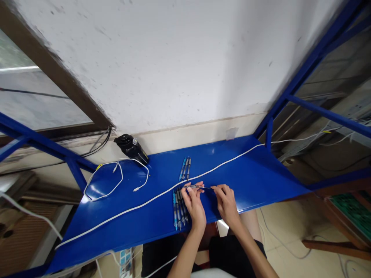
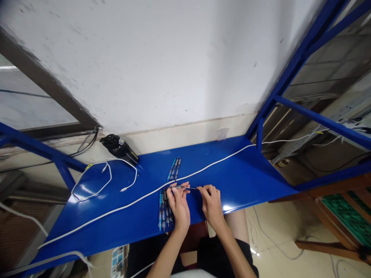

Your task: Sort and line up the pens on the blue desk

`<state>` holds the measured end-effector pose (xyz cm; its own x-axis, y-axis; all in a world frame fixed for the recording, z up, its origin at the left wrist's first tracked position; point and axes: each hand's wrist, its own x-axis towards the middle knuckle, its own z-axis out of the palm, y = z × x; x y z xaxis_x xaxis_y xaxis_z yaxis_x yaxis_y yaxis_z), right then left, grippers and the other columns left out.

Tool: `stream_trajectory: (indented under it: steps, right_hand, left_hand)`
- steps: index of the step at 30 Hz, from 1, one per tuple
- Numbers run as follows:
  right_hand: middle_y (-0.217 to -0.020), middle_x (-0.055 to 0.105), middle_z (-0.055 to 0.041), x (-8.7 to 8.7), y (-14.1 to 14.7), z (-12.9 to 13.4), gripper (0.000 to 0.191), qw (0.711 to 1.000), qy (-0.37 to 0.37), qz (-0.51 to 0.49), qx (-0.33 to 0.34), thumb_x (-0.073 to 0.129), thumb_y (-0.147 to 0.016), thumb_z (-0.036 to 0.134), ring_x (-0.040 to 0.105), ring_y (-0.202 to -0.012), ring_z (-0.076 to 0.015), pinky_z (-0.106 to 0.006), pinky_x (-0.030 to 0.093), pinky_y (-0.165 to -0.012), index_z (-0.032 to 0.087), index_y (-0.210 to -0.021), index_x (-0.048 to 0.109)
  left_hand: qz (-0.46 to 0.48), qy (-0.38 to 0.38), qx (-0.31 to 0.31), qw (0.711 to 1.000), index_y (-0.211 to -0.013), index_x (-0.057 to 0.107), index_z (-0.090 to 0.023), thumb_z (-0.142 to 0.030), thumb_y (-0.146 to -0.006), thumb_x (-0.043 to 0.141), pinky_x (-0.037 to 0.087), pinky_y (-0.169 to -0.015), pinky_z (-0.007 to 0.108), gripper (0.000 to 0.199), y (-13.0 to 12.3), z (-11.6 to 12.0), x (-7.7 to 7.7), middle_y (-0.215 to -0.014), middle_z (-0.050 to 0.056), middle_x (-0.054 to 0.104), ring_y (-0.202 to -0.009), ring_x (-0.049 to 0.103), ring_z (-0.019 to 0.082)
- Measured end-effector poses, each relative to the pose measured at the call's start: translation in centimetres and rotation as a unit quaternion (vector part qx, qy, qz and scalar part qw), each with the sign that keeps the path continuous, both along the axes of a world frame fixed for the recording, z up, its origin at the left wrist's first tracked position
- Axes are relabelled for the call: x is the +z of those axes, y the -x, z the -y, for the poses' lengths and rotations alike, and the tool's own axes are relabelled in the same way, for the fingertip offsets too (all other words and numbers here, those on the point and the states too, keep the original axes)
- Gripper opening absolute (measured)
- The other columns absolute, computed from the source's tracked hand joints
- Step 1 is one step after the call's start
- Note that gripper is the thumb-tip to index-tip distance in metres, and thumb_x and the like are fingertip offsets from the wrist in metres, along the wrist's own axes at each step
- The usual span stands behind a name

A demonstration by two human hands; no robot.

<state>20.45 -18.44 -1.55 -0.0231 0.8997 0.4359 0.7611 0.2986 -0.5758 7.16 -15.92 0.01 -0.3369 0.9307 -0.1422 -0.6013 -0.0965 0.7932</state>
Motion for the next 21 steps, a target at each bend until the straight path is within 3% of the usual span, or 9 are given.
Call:
stream_trajectory:
  steps: [3, 8, 14, 17, 21]
  right_hand:
    - [-0.109, 0.064, -0.0075, 0.1, 0.0, 0.0, 0.042, 1.000, 0.000, 0.003, 0.000, 0.042, -0.108, 0.011, 0.061, -0.099, -0.0253, -0.045, 0.044, -0.088, 0.030, -0.136, 0.067]
    - [-0.109, 0.066, -0.0082, 0.0, -0.1, 0.0, 0.041, 1.000, -0.003, 0.001, 0.004, 0.043, -0.108, 0.013, 0.063, -0.100, -0.0258, -0.044, 0.047, -0.087, 0.031, -0.135, 0.068]
    - [-0.113, 0.071, -0.0086, -0.8, 0.1, 0.1, 0.030, 0.998, -0.001, -0.058, -0.003, 0.053, -0.110, 0.027, 0.067, -0.104, -0.0277, -0.044, 0.052, -0.092, 0.029, -0.139, 0.059]
    - [-0.113, 0.069, -0.0098, -0.9, 0.2, 0.2, 0.024, 0.994, 0.015, -0.104, -0.006, 0.058, -0.109, 0.034, 0.067, -0.103, -0.0271, -0.043, 0.055, -0.092, 0.027, -0.132, 0.058]
    - [-0.110, 0.068, -0.0091, -0.4, 0.3, 0.2, 0.011, 0.990, 0.020, -0.140, 0.011, 0.054, -0.110, 0.030, 0.069, -0.103, -0.0250, -0.040, 0.057, -0.091, 0.026, -0.119, 0.059]
  left_hand:
    - [-0.009, 0.002, -0.006, 1.000, -0.127, 0.049, -0.025, -0.057, -0.108, 0.055, 0.056, -0.088, 0.036, 0.037, 0.0, 0.1, 0.1, -0.105, 0.009, 0.078, -0.102, 0.076, 0.023]
    - [-0.075, 0.001, -0.068, 0.995, -0.128, 0.054, -0.024, -0.056, -0.109, 0.053, 0.056, -0.085, 0.033, 0.038, 0.1, 0.4, 0.1, -0.106, 0.008, 0.077, -0.091, 0.073, 0.019]
    - [-0.124, 0.000, -0.085, 0.989, -0.129, 0.057, -0.023, -0.057, -0.108, 0.054, 0.057, -0.086, 0.035, 0.040, 0.1, 0.5, 0.1, -0.106, 0.009, 0.078, -0.091, 0.074, 0.021]
    - [-0.144, 0.000, -0.111, 0.983, -0.124, 0.062, -0.021, -0.055, -0.106, 0.060, 0.058, -0.088, 0.036, 0.038, 0.1, 0.6, 0.3, -0.109, 0.011, 0.079, -0.095, 0.075, 0.022]
    - [-0.156, -0.016, -0.144, 0.977, -0.110, 0.068, -0.019, -0.053, -0.102, 0.068, 0.058, -0.095, 0.039, 0.035, 0.0, 0.8, 0.7, -0.109, 0.013, 0.079, -0.103, 0.077, 0.025]
